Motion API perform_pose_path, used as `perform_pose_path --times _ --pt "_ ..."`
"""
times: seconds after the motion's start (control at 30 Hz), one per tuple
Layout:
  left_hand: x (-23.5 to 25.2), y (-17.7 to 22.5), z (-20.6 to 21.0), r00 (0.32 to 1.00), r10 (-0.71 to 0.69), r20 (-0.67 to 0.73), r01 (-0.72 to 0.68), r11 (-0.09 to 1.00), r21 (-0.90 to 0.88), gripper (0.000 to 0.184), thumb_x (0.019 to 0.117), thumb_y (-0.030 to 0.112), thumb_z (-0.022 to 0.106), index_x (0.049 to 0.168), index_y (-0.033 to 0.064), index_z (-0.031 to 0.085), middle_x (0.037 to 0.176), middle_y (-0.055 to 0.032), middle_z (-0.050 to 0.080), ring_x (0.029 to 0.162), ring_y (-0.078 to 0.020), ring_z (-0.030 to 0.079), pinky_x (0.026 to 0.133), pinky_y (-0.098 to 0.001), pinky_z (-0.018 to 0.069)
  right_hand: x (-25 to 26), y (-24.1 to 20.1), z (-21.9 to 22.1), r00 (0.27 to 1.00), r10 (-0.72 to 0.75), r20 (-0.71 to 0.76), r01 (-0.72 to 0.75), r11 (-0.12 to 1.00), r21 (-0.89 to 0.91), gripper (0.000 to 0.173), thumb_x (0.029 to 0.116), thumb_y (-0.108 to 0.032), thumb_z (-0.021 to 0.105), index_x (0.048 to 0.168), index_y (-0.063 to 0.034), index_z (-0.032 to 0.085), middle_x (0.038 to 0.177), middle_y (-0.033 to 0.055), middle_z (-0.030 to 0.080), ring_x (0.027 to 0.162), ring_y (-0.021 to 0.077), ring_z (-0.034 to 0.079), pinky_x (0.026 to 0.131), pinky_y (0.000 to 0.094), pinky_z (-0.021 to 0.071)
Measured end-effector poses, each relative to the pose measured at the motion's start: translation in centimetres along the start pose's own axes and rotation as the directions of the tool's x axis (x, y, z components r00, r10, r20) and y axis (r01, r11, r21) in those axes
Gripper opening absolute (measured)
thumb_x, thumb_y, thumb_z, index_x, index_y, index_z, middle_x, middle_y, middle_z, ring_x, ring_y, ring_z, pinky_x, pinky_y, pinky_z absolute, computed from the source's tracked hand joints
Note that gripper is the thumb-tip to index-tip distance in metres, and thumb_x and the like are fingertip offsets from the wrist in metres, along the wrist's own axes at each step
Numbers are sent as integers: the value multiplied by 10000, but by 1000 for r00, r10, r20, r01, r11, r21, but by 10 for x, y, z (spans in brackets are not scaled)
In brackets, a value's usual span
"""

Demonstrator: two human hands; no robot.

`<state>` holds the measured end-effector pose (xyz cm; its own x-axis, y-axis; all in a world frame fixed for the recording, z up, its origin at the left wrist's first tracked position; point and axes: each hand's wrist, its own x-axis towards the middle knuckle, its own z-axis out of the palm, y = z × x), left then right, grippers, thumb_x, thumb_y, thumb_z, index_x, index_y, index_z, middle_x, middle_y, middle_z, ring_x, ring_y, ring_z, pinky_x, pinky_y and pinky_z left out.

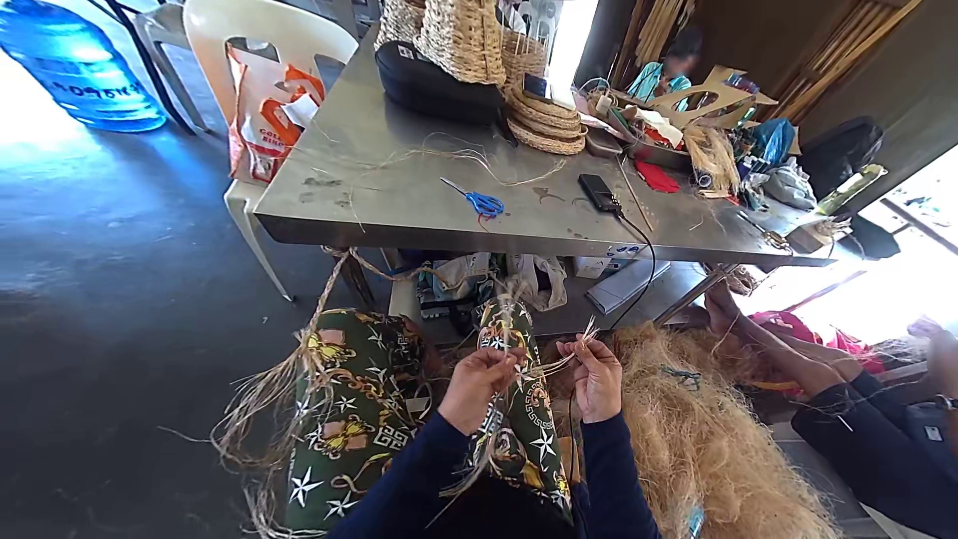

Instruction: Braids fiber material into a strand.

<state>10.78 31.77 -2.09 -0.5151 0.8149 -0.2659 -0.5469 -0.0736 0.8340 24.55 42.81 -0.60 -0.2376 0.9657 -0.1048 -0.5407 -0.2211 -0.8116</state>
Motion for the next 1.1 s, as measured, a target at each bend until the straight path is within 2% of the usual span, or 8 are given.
perform_pose_path --times 0.1,0.23,0.37,0.47,0.63,0.83,0.97,1.1 --pt "4 18 -7 991 -128 -26 118 964 -239 132 1065 -3 431 1014 58 537 1010 -87 746 894 -153 737 801 -289 605 4 -4 -1 1000 -21 6 21 1000 3 211 936 163 530 873 25 678 796 104 751 724 195 748 764 351 648" --pt "5 25 -11 980 -200 -7 185 918 -351 151 1080 36 419 1030 58 560 923 -83 733 825 -164 741 766 -293 623 4 -7 4 1000 29 12 -29 999 38 255 1015 83 457 876 -5 651 789 92 744 729 204 748 771 370 650" --pt "5 28 -13 981 -192 20 186 909 -373 129 1081 51 435 1061 52 563 922 -91 732 842 -177 745 786 -302 625 6 -2 5 981 100 165 -115 990 86 287 1100 -62 317 986 -51 581 1002 157 777 961 292 767 898 406 618" --pt "2 31 -11 984 -181 3 169 914 -368 125 1073 27 449 1030 55 563 894 -79 737 824 -170 752 772 -292 628 4 2 11 968 168 188 -201 965 169 349 1108 -98 308 947 -94 617 866 80 772 849 241 775 851 405 640" --pt "3 30 -11 985 -161 61 169 970 -174 72 1060 3 477 1051 33 542 943 -109 747 843 -190 754 774 -310 624 1 4 24 975 148 163 -164 982 89 294 1092 -48 351 935 -83 597 722 35 709 648 179 722 709 368 648" --pt "5 33 4 961 -218 171 211 976 59 72 1068 31 487 1115 -1 531 937 -107 701 823 -216 737 797 -380 633 11 2 38 977 42 207 -38 999 -25 245 1072 -5 391 939 -49 592 685 38 686 564 142 677 598 320 627" --pt "4 34 21 945 -275 174 256 958 127 79 1069 66 508 1131 20 526 896 -110 740 728 -177 743 657 -278 613 23 0 40 965 -107 238 140 982 -127 165 1047 36 438 965 -9 573 707 78 702 569 159 688 583 311 624" --pt "5 29 32 954 -269 135 253 959 125 79 1064 81 526 1115 26 550 822 -75 729 546 -69 623 500 -182 497 33 1 36 937 -201 285 259 948 -183 141 1020 54 481 955 -13 587 700 72 709 551 133 675 558 271 605"
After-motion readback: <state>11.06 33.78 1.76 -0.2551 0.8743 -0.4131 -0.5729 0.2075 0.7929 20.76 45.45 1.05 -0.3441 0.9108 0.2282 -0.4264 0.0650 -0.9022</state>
